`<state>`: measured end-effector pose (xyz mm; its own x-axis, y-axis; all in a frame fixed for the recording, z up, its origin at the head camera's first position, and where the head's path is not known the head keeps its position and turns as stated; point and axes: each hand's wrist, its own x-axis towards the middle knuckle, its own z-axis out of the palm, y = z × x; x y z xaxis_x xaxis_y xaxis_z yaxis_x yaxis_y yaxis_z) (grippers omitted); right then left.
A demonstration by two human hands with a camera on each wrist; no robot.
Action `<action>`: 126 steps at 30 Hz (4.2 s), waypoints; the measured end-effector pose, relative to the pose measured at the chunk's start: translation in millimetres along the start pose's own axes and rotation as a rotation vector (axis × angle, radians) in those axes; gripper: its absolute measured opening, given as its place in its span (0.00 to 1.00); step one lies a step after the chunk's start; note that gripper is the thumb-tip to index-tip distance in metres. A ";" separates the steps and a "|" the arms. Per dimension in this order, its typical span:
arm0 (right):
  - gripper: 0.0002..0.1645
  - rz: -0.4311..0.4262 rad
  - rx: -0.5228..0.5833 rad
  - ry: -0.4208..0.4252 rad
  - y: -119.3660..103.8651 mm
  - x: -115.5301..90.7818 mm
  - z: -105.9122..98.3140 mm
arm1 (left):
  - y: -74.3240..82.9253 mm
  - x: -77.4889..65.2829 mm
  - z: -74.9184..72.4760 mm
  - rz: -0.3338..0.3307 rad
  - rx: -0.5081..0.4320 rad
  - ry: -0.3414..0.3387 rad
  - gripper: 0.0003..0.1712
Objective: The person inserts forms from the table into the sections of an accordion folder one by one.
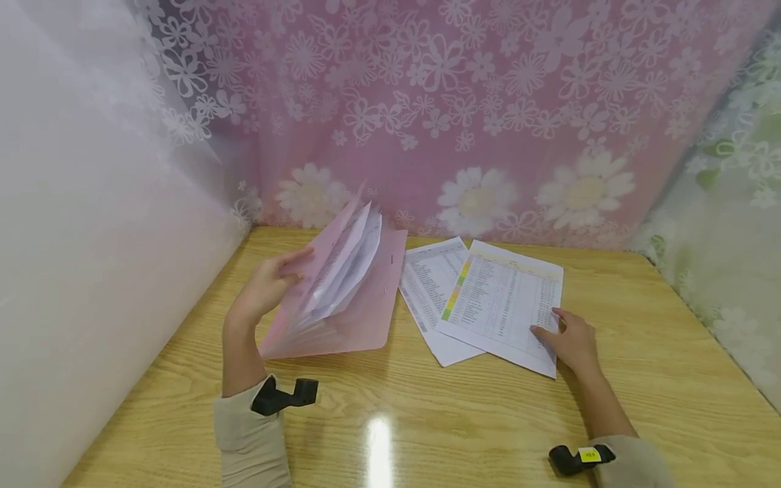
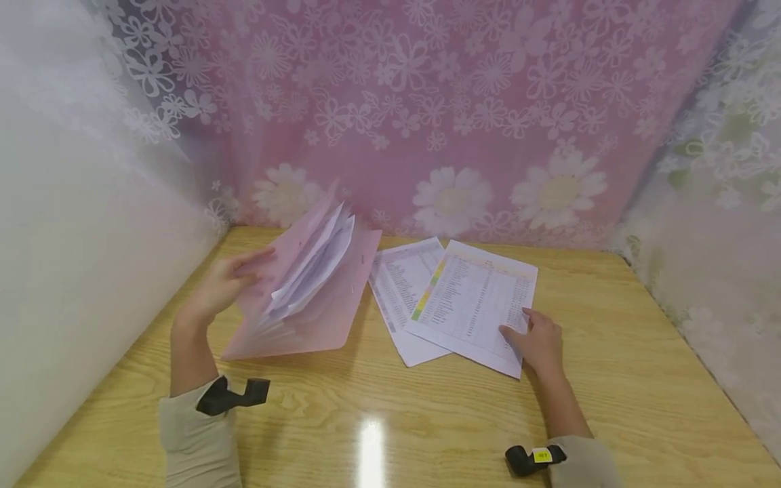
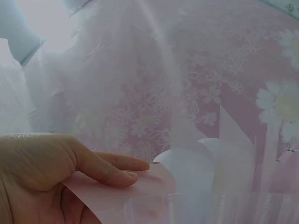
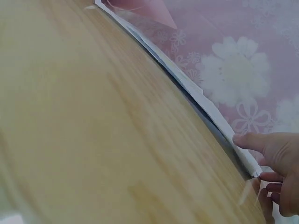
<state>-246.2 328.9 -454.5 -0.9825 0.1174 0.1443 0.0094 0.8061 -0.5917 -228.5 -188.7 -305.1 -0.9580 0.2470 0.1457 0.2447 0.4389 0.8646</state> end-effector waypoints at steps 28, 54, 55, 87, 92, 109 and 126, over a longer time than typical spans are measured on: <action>0.30 0.082 -0.071 0.172 -2.4 -4.0 2.0 | -0.4 0.1 0.6 0.006 0.006 -0.014 0.29; 0.28 0.319 0.594 0.018 1.5 -7.8 -12.2 | 0.0 -1.1 -1.3 -0.003 0.007 -0.017 0.29; 0.28 0.323 0.591 0.025 1.2 -7.4 -11.6 | 0.0 -1.4 -1.5 -0.004 0.008 -0.016 0.29; 0.24 0.447 0.822 0.051 -11.2 -11.0 -24.4 | 0.6 -0.6 0.2 0.001 0.028 0.005 0.28; 0.23 0.403 0.896 0.046 -22.6 -15.1 -29.9 | 1.1 -0.4 1.0 -0.008 0.017 0.001 0.29; 0.19 0.237 0.851 0.027 -67.1 -27.6 -31.1 | 3.0 -0.8 -0.6 0.008 0.046 0.007 0.29; 0.26 0.162 0.841 -0.030 -113.3 -23.1 -33.2 | 1.4 -0.2 0.8 -0.005 0.089 0.010 0.29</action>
<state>-218.3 254.1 -364.4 -0.9857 0.1685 -0.0067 0.0206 0.0810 -0.9965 -227.8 -187.4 -304.3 -0.9605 0.2362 0.1470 0.2520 0.5151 0.8192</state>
